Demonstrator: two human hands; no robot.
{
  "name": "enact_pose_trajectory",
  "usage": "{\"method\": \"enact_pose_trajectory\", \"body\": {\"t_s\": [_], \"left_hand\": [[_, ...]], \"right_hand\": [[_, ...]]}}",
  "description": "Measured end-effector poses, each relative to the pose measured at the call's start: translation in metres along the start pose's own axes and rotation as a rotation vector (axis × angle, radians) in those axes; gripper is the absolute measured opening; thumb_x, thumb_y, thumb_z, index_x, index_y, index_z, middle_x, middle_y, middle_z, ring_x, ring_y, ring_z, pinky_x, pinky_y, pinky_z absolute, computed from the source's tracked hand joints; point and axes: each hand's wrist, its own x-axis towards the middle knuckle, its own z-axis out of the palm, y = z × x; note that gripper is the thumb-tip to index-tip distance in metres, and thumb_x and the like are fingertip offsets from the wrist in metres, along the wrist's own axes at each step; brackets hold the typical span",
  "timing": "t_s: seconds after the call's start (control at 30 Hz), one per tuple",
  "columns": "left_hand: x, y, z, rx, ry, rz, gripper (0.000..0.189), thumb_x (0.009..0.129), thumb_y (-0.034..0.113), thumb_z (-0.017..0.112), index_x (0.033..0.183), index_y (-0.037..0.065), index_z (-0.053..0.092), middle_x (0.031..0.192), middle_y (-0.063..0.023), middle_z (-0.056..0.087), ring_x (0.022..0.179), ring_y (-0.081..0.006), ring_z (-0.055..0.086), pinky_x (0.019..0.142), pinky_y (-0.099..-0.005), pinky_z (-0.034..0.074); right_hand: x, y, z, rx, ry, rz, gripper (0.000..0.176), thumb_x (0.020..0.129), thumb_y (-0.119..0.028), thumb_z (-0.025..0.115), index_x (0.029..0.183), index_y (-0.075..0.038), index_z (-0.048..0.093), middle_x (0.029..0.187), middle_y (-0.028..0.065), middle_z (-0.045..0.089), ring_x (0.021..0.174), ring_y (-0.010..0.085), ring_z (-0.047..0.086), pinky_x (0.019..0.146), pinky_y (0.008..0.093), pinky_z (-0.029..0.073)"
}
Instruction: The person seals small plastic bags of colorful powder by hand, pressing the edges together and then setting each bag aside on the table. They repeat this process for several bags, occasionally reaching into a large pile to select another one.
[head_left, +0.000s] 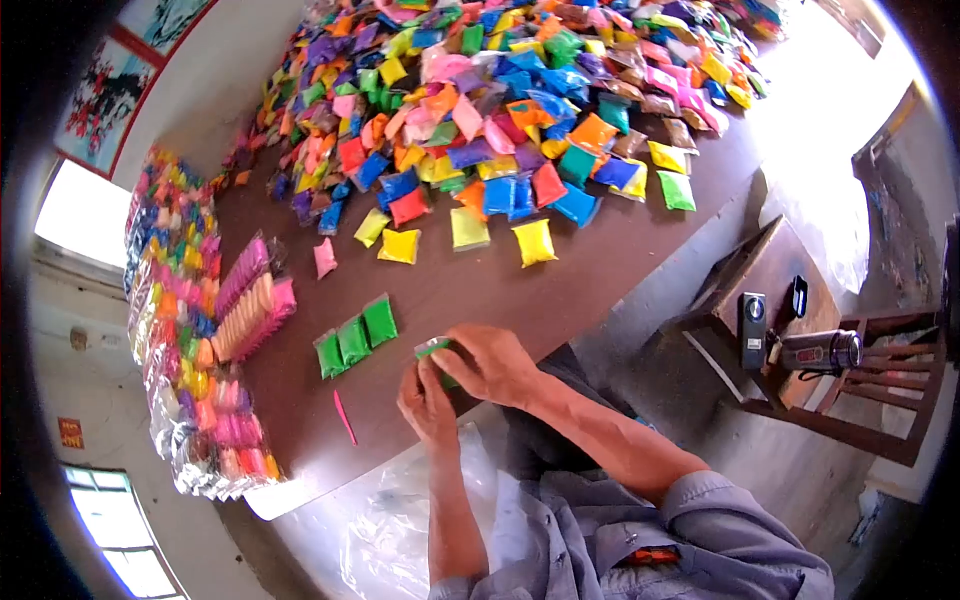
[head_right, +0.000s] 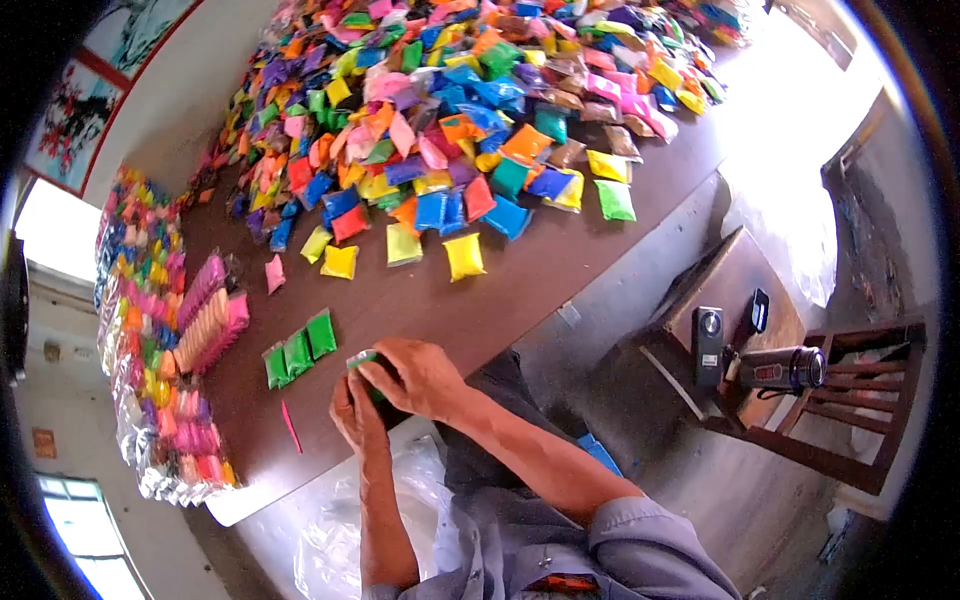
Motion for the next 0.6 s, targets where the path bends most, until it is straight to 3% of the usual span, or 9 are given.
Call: {"method": "enact_pose_trajectory", "body": {"t_s": [0.03,0.2,0.3,0.4,0.6], "left_hand": [[-0.002,0.011,0.007,-0.021,0.066,-0.013,0.035,0.110,0.029,0.056,0.096,0.000,0.070,0.080,-0.0003,0.064,0.076,-0.0089,0.052,0.068,-0.0301,0.045],[0.001,0.007,0.006,-0.030,0.003,-0.101,0.041,0.110,0.035,0.057,0.096,-0.002,0.070,0.082,-0.0042,0.067,0.079,-0.0101,0.054,0.070,-0.0320,0.046],[0.001,0.011,0.011,-0.263,0.024,-0.176,0.041,0.109,0.037,0.057,0.096,0.001,0.071,0.081,-0.0036,0.065,0.079,-0.0107,0.054,0.069,-0.0317,0.044],[0.003,0.008,0.008,-0.092,0.018,-0.089,0.041,0.110,0.037,0.056,0.093,0.002,0.069,0.080,-0.0023,0.063,0.077,-0.0104,0.052,0.067,-0.0323,0.044],[0.000,0.006,0.008,-0.067,0.022,-0.084,0.041,0.111,0.037,0.055,0.091,0.002,0.065,0.081,-0.0002,0.063,0.076,-0.0089,0.052,0.064,-0.0304,0.046]], "right_hand": [[0.001,-0.001,0.000,-0.015,0.005,-0.014,0.025,0.101,-0.028,0.064,0.100,-0.003,0.063,0.086,0.0202,0.068,0.079,0.0441,0.067,0.068,0.0503,0.053],[-0.001,-0.001,-0.001,0.034,0.056,0.054,0.020,0.099,-0.023,0.067,0.096,-0.004,0.062,0.087,0.0195,0.068,0.077,0.0440,0.066,0.066,0.0510,0.052],[-0.003,0.004,0.000,0.057,0.056,0.050,0.019,0.097,-0.021,0.069,0.097,-0.004,0.062,0.086,0.0199,0.068,0.078,0.0445,0.066,0.066,0.0511,0.052],[-0.003,0.004,-0.002,0.078,0.058,0.032,0.021,0.097,-0.023,0.069,0.096,-0.004,0.061,0.086,0.0205,0.067,0.079,0.0447,0.066,0.067,0.0513,0.052],[-0.004,0.001,0.000,0.044,0.054,0.028,0.019,0.095,-0.020,0.070,0.098,-0.002,0.065,0.087,0.0199,0.068,0.079,0.0434,0.066,0.068,0.0488,0.053]]}}
